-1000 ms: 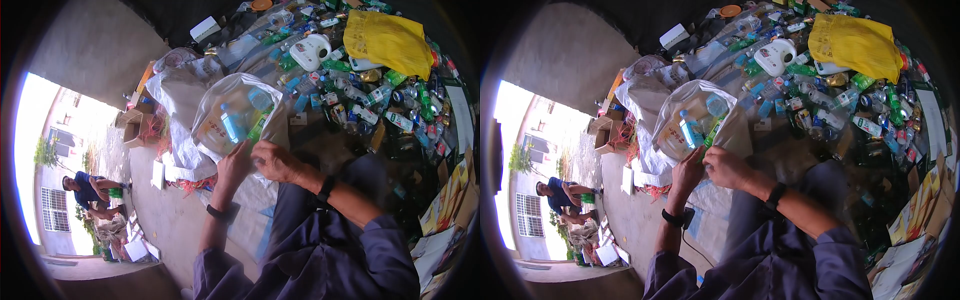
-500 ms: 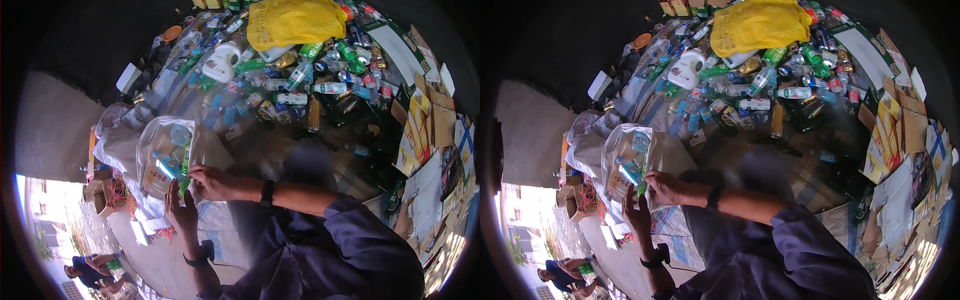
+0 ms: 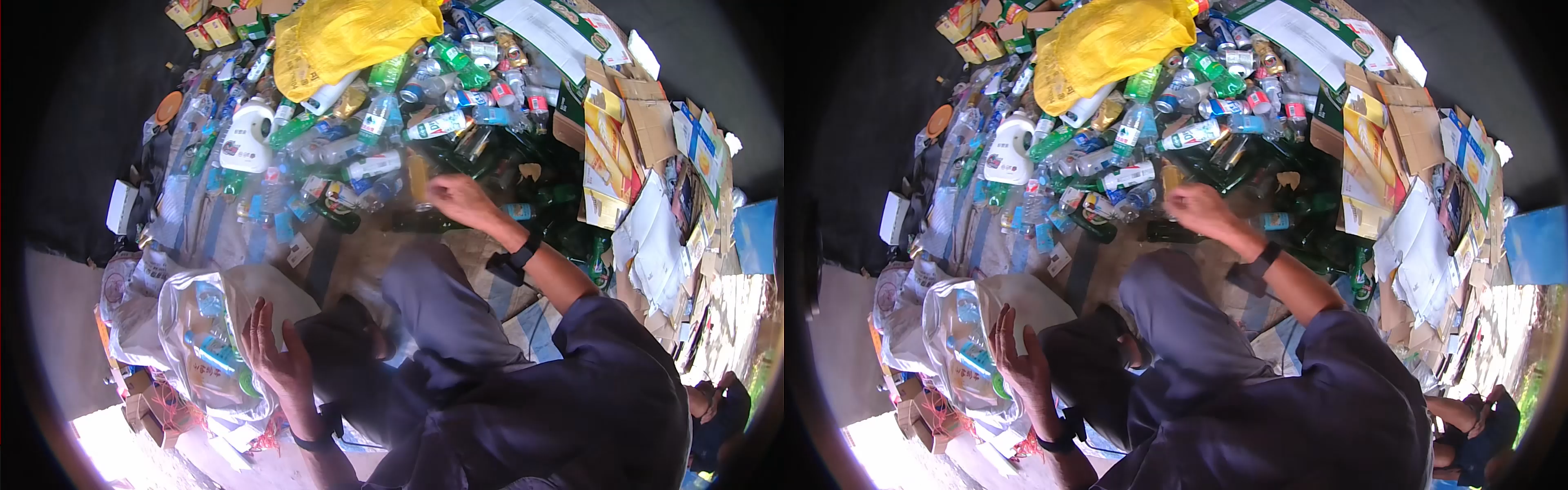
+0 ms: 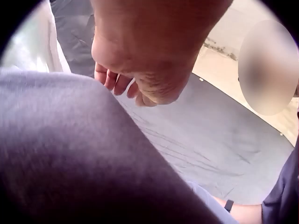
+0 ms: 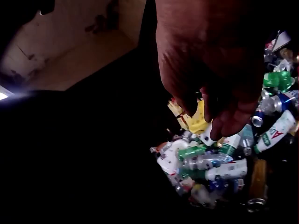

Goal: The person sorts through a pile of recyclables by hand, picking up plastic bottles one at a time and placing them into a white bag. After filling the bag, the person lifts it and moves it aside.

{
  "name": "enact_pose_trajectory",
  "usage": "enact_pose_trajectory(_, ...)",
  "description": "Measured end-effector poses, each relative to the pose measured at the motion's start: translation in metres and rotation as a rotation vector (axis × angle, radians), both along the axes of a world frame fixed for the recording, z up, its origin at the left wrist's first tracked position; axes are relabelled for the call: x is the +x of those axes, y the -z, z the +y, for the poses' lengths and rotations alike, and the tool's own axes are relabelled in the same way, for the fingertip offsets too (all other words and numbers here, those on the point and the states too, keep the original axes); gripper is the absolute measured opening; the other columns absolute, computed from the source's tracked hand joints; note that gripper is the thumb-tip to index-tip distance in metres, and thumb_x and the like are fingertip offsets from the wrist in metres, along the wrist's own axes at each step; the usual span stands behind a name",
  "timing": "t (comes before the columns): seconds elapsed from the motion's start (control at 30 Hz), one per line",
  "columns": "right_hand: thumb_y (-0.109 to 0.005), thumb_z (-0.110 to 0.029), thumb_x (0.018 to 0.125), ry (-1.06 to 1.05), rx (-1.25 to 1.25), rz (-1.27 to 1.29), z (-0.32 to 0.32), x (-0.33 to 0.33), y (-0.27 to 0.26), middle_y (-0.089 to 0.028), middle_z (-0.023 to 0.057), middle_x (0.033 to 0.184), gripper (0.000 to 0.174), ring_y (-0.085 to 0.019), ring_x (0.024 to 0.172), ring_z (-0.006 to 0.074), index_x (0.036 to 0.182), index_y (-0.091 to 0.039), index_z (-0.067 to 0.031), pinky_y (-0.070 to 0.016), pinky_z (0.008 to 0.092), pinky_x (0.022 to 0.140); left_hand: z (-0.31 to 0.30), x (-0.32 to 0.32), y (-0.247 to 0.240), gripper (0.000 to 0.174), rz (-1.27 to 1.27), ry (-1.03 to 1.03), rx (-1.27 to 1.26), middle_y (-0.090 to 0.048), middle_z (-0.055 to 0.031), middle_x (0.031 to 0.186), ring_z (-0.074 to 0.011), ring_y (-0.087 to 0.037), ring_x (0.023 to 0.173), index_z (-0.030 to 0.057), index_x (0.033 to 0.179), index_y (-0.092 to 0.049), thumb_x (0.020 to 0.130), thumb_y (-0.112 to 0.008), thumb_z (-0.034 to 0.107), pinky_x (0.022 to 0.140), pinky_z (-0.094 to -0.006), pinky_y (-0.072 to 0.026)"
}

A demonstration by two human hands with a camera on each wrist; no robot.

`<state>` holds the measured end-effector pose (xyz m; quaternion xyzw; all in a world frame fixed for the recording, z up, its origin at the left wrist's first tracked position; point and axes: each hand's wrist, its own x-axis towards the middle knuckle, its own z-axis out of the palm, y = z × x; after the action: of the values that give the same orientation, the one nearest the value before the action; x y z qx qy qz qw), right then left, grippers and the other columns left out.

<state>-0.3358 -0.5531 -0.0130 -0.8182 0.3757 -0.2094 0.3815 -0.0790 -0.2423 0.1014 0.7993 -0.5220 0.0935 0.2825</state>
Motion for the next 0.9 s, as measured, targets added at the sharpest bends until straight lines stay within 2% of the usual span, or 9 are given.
enact_pose_trajectory(0.07,-0.061,-0.025,0.09,0.079,-0.08,0.496,-0.017,-0.055,0.08,-0.07,0.0214,0.085,0.027,-0.07,0.082,0.0388,0.094,-0.072,-0.0018,-0.0545,0.048,0.073,-0.009,-0.001,0.003,0.04,-0.03,0.033,0.03,-0.066,-0.0156,0.131,-0.0354,-0.06,0.121,0.0026,0.129,-0.064,0.089,-0.063,0.004,0.105,-0.048,-0.0453)
enact_pose_trajectory(0.1,-0.058,-0.027,0.088,0.108,-0.087,0.526,-0.014,-0.088,0.135,-0.071,0.0235,0.091,0.029,-0.068,0.088,0.0429,0.087,-0.071,-0.0006,-0.053,0.0539,0.078,-0.01,-0.001,0.005,0.04,-0.02,0.043,0.034,-0.066,-0.0156,0.131,-0.0354,-0.06,0.121,0.0026,0.129,-0.064,0.089,-0.063,0.004,0.105,-0.048,-0.0453)
enact_pose_trajectory(0.2,-0.06,-0.029,0.086,-0.051,0.068,0.733,0.01,-0.171,0.224,-0.07,0.0265,0.1,0.034,-0.066,0.1,0.0446,0.089,-0.071,0.0028,-0.0514,0.0532,0.09,-0.009,0.003,0.013,0.04,0.033,0.023,0.074,-0.066,-0.0145,0.132,-0.0336,-0.06,0.121,0.0034,0.129,-0.064,0.09,-0.063,0.006,0.102,-0.0453,-0.0472)
enact_pose_trajectory(0.27,-0.061,-0.029,0.085,0.063,0.109,0.734,0.036,-0.21,0.263,-0.07,0.0271,0.101,0.034,-0.066,0.1,0.0447,0.093,-0.071,0.0028,-0.0515,0.0533,0.089,-0.011,0.006,0.017,0.04,0.079,0.013,0.114,-0.066,-0.014,0.132,-0.0329,-0.06,0.121,0.0041,0.129,-0.064,0.09,-0.063,0.007,0.101,-0.0445,-0.0481)
enact_pose_trajectory(0.43,-0.063,-0.021,0.08,0.378,0.356,0.812,0.041,-0.207,0.248,-0.066,0.0272,0.111,0.033,-0.062,0.105,0.0458,0.102,-0.068,0.0027,-0.0504,0.0544,0.089,-0.024,0.007,0.016,0.039,0.072,0.042,0.214,-0.066,-0.0146,0.132,-0.032,-0.062,0.116,0.0039,0.129,-0.065,0.09,-0.063,0.007,0.093,-0.0433,-0.0522)
enact_pose_trajectory(0.5,-0.06,-0.009,0.078,0.41,0.023,0.696,0.028,-0.199,0.248,-0.06,0.0243,0.118,0.036,-0.057,0.11,0.0453,0.112,-0.061,0.0017,-0.0486,0.0539,0.091,-0.026,0.009,0.016,0.039,0.063,0.049,0.238,-0.065,-0.0152,0.133,-0.0326,-0.063,0.114,0.0031,0.128,-0.065,0.09,-0.062,0.007,0.09,-0.044,-0.0528)
enact_pose_trajectory(0.7,-0.056,0.003,0.076,0.236,-0.095,0.74,-0.03,-0.166,0.241,-0.055,0.0221,0.124,0.045,-0.05,0.119,0.0427,0.12,-0.053,-0.0004,-0.0446,0.0535,0.097,-0.028,0.017,0.02,0.04,0.195,-0.019,0.259,-0.066,-0.0152,0.133,-0.0324,-0.063,0.113,0.001,0.127,-0.065,0.089,-0.058,0.012,0.089,-0.0423,-0.0517)
enact_pose_trajectory(0.83,-0.057,0.003,0.075,0.254,-0.135,0.732,-0.037,-0.155,0.269,-0.053,0.0224,0.125,0.045,-0.046,0.122,0.043,0.12,-0.053,0.0001,-0.0415,0.0558,0.101,-0.032,0.018,0.023,0.037,0.199,-0.018,0.277,-0.066,-0.0151,0.132,-0.032,-0.063,0.112,0.0006,0.123,-0.066,0.089,-0.059,0.014,0.088,-0.0421,-0.0518)
enact_pose_trajectory(0.9,-0.057,0.0,0.078,0.211,-0.193,0.895,-0.032,-0.153,0.28,-0.052,0.0218,0.125,0.047,-0.045,0.122,0.0439,0.125,-0.052,0.0008,-0.0389,0.0591,0.103,-0.034,0.016,0.021,0.036,0.237,-0.035,0.273,-0.067,-0.0152,0.131,-0.0315,-0.063,0.111,0.001,0.122,-0.067,0.089,-0.06,0.014,0.088,-0.0417,-0.052)
